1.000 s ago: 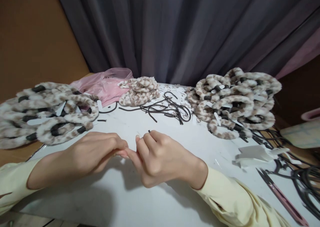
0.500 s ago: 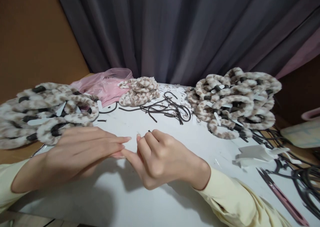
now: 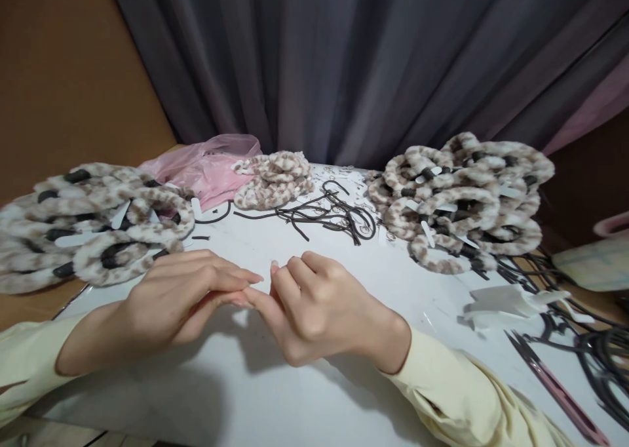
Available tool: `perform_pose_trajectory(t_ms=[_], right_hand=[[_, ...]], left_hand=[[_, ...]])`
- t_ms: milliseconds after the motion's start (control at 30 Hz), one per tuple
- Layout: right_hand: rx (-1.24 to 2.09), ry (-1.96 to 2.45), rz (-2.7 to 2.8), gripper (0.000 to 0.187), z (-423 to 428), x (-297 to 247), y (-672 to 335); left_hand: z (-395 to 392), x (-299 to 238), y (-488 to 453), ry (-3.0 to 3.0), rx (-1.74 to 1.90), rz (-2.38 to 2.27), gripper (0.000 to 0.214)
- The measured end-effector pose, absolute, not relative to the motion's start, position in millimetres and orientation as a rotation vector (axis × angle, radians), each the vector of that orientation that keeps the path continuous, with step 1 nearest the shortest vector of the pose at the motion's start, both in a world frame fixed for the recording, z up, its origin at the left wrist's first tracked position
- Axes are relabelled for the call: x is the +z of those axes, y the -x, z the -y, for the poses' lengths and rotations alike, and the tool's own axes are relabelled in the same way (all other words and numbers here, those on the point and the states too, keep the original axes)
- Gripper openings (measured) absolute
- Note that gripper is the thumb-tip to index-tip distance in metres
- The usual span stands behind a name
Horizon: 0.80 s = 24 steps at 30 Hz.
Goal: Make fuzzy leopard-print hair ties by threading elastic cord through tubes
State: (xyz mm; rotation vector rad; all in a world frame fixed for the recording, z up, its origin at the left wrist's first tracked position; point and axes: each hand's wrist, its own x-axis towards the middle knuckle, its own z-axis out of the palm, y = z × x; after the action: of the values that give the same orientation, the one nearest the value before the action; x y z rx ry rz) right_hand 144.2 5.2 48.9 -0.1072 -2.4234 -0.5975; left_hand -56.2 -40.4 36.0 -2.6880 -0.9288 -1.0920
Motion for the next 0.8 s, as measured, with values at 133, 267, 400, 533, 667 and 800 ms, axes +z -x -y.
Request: perform_pose_trajectory(t_ms=[133, 267, 400, 533, 667, 800], right_hand=[[-0.541, 0.115, 2.414, 0.026, -6, 48, -142], [-0.467, 0.133, 2.421, 0.033, -5, 47, -141], [-0.405, 0.171, 2.411, 0.028, -5, 44, -142], [-0.396, 0.186, 2.460, 0.028, -6, 43, -143], [-0.392, 0.178, 2.503, 0.029, -5, 43, -143], [-0.376, 0.159, 2.532, 0.028, -3, 44, -144]], left_hand=[[38, 36, 55, 2.577, -1.002, 0.752, 0.009], [35, 37, 56, 2.552, -0.845, 0.656, 0.015], [32, 39, 59, 2.578, -0.770, 0.582, 0.010], [29, 42, 62, 2.600, -0.712, 0.567, 0.014], [29, 44, 63, 2.608, -0.674, 0.576, 0.017], [28, 44, 66, 2.616, -0.674, 0.522, 0.017]])
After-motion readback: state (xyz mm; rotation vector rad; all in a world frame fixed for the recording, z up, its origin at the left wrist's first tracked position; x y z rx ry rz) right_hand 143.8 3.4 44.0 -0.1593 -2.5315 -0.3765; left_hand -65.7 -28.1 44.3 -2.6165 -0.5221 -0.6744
